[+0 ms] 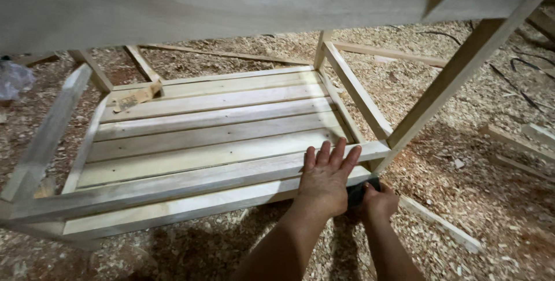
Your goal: The person smooths the edges and surfaces of a wooden shelf unit using a chisel and sandpaper. They alternate between scraping with the chisel and rubbing with sandpaper on multiple slats and frame edges.
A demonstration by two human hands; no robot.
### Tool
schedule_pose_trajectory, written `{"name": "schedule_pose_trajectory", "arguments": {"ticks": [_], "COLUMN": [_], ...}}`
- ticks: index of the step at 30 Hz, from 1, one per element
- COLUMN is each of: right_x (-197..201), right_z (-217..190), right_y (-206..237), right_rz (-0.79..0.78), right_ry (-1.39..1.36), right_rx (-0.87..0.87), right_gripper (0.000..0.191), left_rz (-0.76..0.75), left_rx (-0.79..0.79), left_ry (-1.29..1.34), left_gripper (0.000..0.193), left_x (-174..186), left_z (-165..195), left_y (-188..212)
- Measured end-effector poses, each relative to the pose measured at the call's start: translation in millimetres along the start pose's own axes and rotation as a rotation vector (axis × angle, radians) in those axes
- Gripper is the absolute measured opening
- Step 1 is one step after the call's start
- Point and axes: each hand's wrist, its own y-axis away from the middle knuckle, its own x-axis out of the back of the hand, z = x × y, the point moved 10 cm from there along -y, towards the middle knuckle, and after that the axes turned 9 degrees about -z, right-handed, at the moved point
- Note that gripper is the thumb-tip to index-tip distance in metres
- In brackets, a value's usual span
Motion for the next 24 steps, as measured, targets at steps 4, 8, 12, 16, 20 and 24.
{"name": "schedule_pose_trajectory", "arguments": {"ticks": [4, 8, 12, 16, 20, 24], "right_x": [-8, -22, -19, -10, -8, -11], "right_z": [9, 21, 18, 6, 6, 6], "right_y": [2, 1, 0, -1, -3, -9], "right_rz": [-0.029, -0.119, -0.115, -0.087, -0.038, -0.052], "right_ry": [-0.047, -0.245, -0.214, -0.101, -0.193, -0.059], "right_rx": [0.017, -0.087, -0.098, -0.02, 0.058, 0.073], "right_gripper": [0.037, 0.038, 0.038, 0.035, 0.031, 0.03], "left_rz": [-0.021, -0.041, -0.013, -0.038, -0.035, -0.065], "left_rx": [0.012, 0.025, 0.01, 0.025, 0.024, 0.021], "left_ry": [-0.03, -0.047, 0.011, -0.044, -0.027, -0.036], "left_gripper": [0.112, 0.116, 0.11, 0.116, 0.115, 0.116], "left_x": [-2, -1, 1, 0, 1, -2], "left_z": [0, 0, 1, 0, 1, 1], "left_y": [1, 0, 2, 2, 3, 2]}}
